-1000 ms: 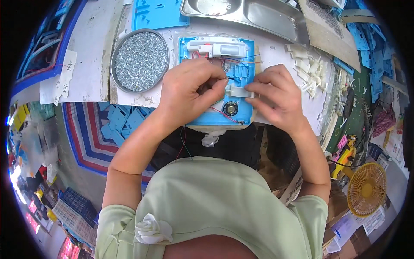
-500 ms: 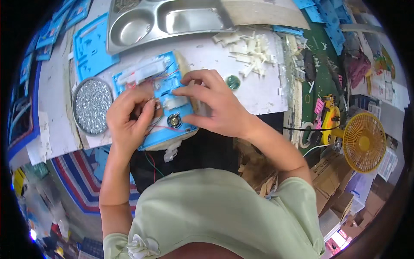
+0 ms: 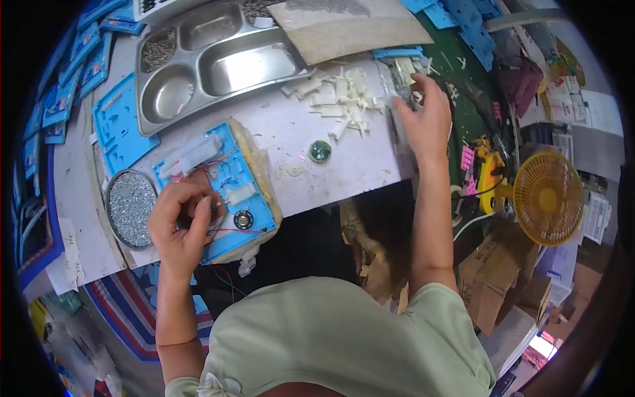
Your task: Assembling the internal components of an electronic toy device, including soldering wires and using a power screwdriver.
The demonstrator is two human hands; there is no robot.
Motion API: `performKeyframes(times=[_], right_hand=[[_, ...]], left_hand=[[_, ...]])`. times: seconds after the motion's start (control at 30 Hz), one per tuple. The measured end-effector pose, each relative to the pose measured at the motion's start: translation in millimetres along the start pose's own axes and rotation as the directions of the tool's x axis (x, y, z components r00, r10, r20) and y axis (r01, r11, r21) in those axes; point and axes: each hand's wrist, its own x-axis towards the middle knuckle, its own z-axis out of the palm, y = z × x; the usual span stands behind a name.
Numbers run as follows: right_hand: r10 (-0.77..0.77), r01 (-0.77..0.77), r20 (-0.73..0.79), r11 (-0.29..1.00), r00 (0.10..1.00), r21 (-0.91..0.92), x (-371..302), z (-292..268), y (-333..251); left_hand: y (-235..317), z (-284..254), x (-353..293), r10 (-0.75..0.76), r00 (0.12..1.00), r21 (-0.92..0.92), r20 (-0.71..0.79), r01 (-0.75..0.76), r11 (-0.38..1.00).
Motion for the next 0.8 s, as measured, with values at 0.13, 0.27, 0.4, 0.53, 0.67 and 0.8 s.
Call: performKeyframes(times=[0.13,0.27,0.4,0.53,0.67,0.8], right_hand=[[-0.304,0.288,-0.037,0.847,0.952,0.446,-18,-7,-90],[-0.525,0.455,-0.113,0.586,0.843,0.671,-31,-11,-135],[-0.277,0.1,0.065,0.542,0.959,0.834,-42,-11,-137],[-0.13,-0.37,0.375,0.058,0.918,0.927,-60,-9,-134],[-0.057,-0.436,0.433,-0.076,0.9,0.897,-64,-6,-122],[-0.055,-0.535,0.538,-0.232,0.841,0.813,-61,-7,-109]], left_hand=[[47,-4,30,-0.158,0.975,-0.072,0.153,0.171,0.983],[44,27,80,-0.205,0.788,-0.22,0.58,0.394,0.892],[51,23,94,-0.24,0.668,-0.439,0.704,0.675,0.593],[51,34,88,-0.243,0.701,-0.534,0.671,0.683,0.498],[52,49,89,-0.259,0.755,-0.473,0.602,0.599,0.646],[57,67,94,-0.178,0.787,-0.437,0.591,0.497,0.749]])
